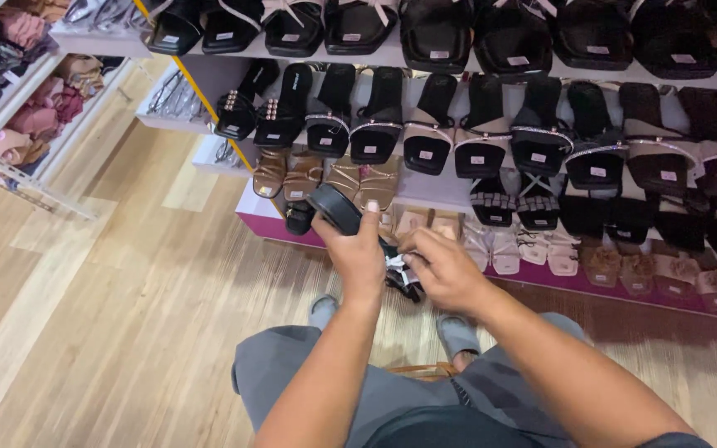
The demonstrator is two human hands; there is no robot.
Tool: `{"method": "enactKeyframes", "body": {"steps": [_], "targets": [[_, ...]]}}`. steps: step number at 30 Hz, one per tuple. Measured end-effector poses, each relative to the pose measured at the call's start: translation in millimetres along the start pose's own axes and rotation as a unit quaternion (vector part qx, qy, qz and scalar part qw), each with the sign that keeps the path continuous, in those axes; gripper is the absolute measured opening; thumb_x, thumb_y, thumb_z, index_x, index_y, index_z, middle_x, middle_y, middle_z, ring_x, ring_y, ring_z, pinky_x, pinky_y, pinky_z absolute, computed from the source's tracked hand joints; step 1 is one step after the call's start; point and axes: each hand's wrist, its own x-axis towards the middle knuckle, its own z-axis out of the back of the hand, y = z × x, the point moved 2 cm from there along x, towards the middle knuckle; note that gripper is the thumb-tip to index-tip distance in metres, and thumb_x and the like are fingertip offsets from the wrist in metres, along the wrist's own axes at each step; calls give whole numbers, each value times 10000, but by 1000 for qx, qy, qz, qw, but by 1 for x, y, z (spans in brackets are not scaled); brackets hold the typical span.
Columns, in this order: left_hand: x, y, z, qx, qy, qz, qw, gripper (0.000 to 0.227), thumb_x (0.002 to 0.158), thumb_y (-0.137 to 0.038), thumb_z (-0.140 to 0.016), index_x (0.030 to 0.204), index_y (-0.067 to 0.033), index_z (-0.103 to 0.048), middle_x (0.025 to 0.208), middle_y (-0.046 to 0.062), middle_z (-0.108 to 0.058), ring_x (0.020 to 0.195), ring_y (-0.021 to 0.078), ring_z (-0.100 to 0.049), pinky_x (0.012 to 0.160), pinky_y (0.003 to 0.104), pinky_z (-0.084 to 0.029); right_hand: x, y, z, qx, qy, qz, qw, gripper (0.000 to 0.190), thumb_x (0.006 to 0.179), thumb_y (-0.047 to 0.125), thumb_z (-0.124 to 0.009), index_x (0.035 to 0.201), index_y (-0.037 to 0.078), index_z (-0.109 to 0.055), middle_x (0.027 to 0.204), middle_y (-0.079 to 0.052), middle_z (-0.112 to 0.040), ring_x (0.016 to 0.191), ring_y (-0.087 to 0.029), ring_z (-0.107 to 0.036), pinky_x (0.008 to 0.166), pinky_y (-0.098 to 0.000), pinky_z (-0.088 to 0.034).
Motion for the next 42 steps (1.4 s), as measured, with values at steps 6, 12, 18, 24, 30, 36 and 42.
{"method": "enactKeyframes", "body": {"steps": [6,12,18,24,30,36,42], "targets": [[7,23,-1,50,82,47,994,728,709,-444,-877,1271,-148,-521,1017,134,-668,1006,318,-686,889,459,-507,-16,-9,6,159,28,-52,986,57,945,37,-637,977,20,-681,863,-132,-689,821,-245,-660,795,-430,-526],[1,19,7,82,130,66,986,779,738,-506,-823,1310,-108,-477,1076,214,-663,1071,409,-667,898,520,-489,-15,-2,7,133,55,-73,987,82,939,59,-638,974,24,-704,835,-161,-683,797,-295,-656,761,-446,-523],[12,39,8,94,130,76,984,809,740,-529,-827,1325,-100,-468,1076,213,-668,1088,408,-668,894,516,-491,-13,-3,-7,63,1,-51,997,83,924,118,-688,976,65,-726,798,-149,-674,762,-358,-665,717,-455,-516],[14,38,9,70,106,72,989,681,760,-415,-838,1262,-103,-500,1012,188,-663,1013,344,-677,865,468,-494,-15,-11,-23,17,-41,-31,999,87,916,127,-692,985,122,-745,801,-90,-681,758,-306,-664,731,-403,-525],[25,53,2,-64,116,117,984,424,853,-320,-773,1112,-110,-511,755,46,-636,673,140,-590,610,270,-473,-23,-12,-12,52,-50,-14,997,90,923,100,-666,969,68,-735,790,-123,-702,740,-336,-670,724,-435,-530],[18,65,4,42,110,95,989,693,789,-464,-818,1269,-68,-513,1033,200,-659,1008,328,-656,882,442,-497,-38,-8,3,-7,-11,15,1000,91,937,149,-660,964,82,-716,849,-121,-709,780,-370,-659,718,-465,-524],[-5,27,-2,101,147,56,982,782,760,-567,-790,1276,-66,-482,1160,284,-648,1168,484,-615,954,547,-462,-53,-23,10,1,-14,-18,1000,70,936,142,-657,955,96,-706,851,-100,-721,787,-346,-673,728,-444,-535]]}}
